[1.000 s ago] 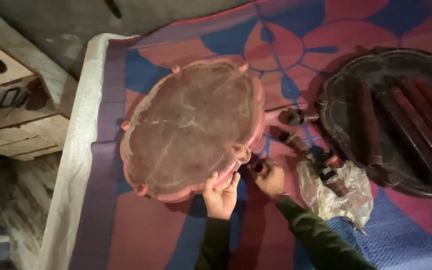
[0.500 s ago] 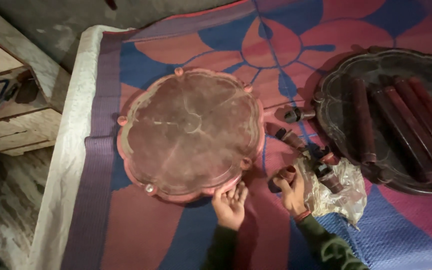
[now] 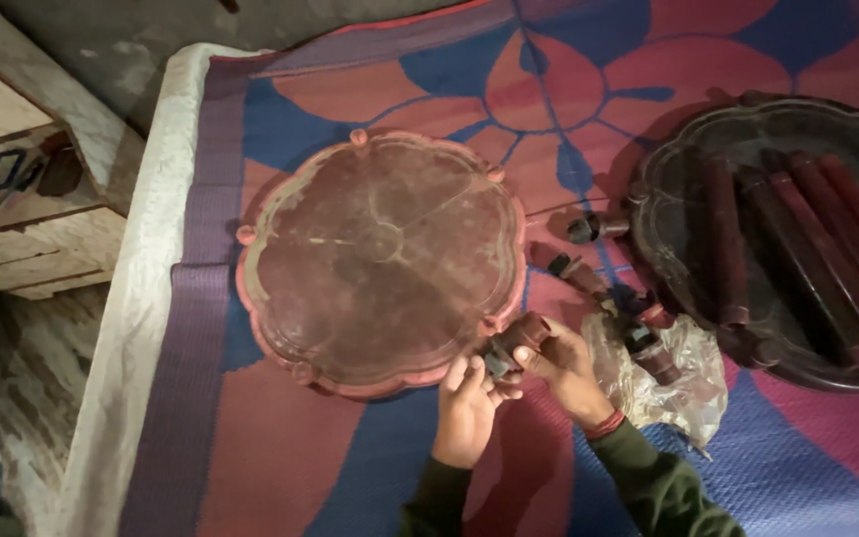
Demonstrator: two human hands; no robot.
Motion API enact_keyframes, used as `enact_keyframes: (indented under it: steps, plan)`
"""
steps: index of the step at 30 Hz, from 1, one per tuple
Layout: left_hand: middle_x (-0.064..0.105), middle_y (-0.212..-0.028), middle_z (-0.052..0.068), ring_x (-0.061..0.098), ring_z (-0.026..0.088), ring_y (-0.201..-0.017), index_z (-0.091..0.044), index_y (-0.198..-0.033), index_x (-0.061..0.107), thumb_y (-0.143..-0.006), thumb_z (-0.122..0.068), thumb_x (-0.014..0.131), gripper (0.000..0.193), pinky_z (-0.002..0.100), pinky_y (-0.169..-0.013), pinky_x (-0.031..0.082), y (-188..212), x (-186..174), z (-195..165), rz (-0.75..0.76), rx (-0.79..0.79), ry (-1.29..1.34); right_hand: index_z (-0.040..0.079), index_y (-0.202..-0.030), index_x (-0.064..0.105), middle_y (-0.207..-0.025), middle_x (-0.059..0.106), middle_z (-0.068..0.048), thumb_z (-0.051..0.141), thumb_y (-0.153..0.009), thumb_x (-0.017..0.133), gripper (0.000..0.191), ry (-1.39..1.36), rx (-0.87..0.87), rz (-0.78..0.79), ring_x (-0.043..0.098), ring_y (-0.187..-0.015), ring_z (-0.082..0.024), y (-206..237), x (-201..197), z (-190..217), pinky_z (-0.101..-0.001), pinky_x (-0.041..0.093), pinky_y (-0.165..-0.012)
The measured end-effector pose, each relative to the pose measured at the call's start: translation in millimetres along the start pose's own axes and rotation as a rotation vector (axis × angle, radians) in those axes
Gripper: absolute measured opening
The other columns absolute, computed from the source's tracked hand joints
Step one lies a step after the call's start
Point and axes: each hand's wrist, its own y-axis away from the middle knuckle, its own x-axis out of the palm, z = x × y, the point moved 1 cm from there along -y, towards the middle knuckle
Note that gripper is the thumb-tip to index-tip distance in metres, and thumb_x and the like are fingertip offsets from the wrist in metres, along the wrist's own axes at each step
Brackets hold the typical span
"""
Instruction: The person fits small wooden cylindrical feet into holes on the underside of a scalloped pink wooden tray, picking up each part, aligning it, and pressing it into place by hand. Near the end they flip the tray over to show its top surface with the fitted sockets.
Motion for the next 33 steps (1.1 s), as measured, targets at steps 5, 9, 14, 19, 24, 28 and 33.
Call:
enact_keyframes:
  steps: [5,9,14,19,24,28,33]
  plan:
    - [0.067,-0.118,0.013,0.069,0.022,-0.098,0.000,-0.149,0.047,-0.100,-0.019,0.062,0.054,0.037,-0.083,0.059,-1,20,-9,-0.034,0.064,-0.175,0.000,-0.129,0.059,-0.108,0.063,-0.005,-0.001,-0.093,0.067,0.036,-0.038,0.055,-0.169,0.062,-0.095,-0.016,0,-11,-4,-0.0314,0.054,-0.081]
    - [0.065,-0.117,0.009,0.067,0.018,-0.093,-0.004,-0.151,0.043,-0.094,-0.008,0.068,0.062,0.033,-0.078,0.058,3,31,-15,-0.037,0.113,-0.310,0.000,-0.136,0.055,-0.115,0.061,-0.005,-0.005,-0.095,0.066,0.043,-0.095,0.061,-0.171,0.061,-0.100,-0.016,0,-9,0,-0.0316,0.053,-0.082]
    - [0.064,-0.114,0.012,0.064,0.017,-0.094,-0.001,-0.150,0.047,-0.098,-0.006,0.070,0.058,0.030,-0.078,0.058,3,33,-17,-0.041,0.187,-0.369,0.001,-0.141,0.052,-0.124,0.064,-0.010,-0.015,-0.086,0.063,0.058,0.113,0.061,-0.052,0.064,-0.111,-0.018,3,0,17,-0.0334,0.057,-0.090]
    - [0.062,-0.124,0.010,0.065,0.017,-0.105,-0.002,-0.140,0.048,-0.097,-0.003,0.067,0.047,0.033,-0.088,0.059,5,26,-19,0.031,0.277,-0.430,0.001,-0.145,0.051,-0.133,0.059,-0.010,-0.023,-0.079,0.058,0.070,0.110,0.055,0.044,0.061,-0.116,-0.019,5,5,34,-0.0327,0.055,-0.093]
    - [0.062,-0.123,0.011,0.064,0.017,-0.106,-0.001,-0.139,0.048,-0.099,0.002,0.065,0.044,0.034,-0.094,0.057,5,25,-21,0.076,0.319,-0.458,0.003,-0.144,0.049,-0.141,0.059,-0.011,-0.021,-0.080,0.055,0.069,0.058,0.038,0.068,0.064,-0.116,-0.024,5,3,42,-0.0338,0.057,-0.091]
    - [0.063,-0.115,0.011,0.063,0.018,-0.103,0.001,-0.142,0.048,-0.102,0.003,0.064,0.043,0.033,-0.094,0.056,6,29,-23,0.140,0.356,-0.455,0.004,-0.145,0.046,-0.141,0.057,-0.010,-0.022,-0.081,0.056,0.070,0.077,0.054,0.007,0.058,-0.120,-0.020,6,-5,38,-0.0330,0.055,-0.092]
    - [0.065,-0.107,0.012,0.066,0.020,-0.094,-0.001,-0.145,0.045,-0.101,-0.004,0.063,0.047,0.037,-0.084,0.058,3,25,-18,0.063,0.278,-0.298,-0.003,-0.146,0.048,-0.136,0.060,-0.014,-0.012,-0.086,0.053,0.060,-0.112,0.043,-0.006,0.060,-0.119,-0.022,9,-19,30,-0.0330,0.052,-0.089]
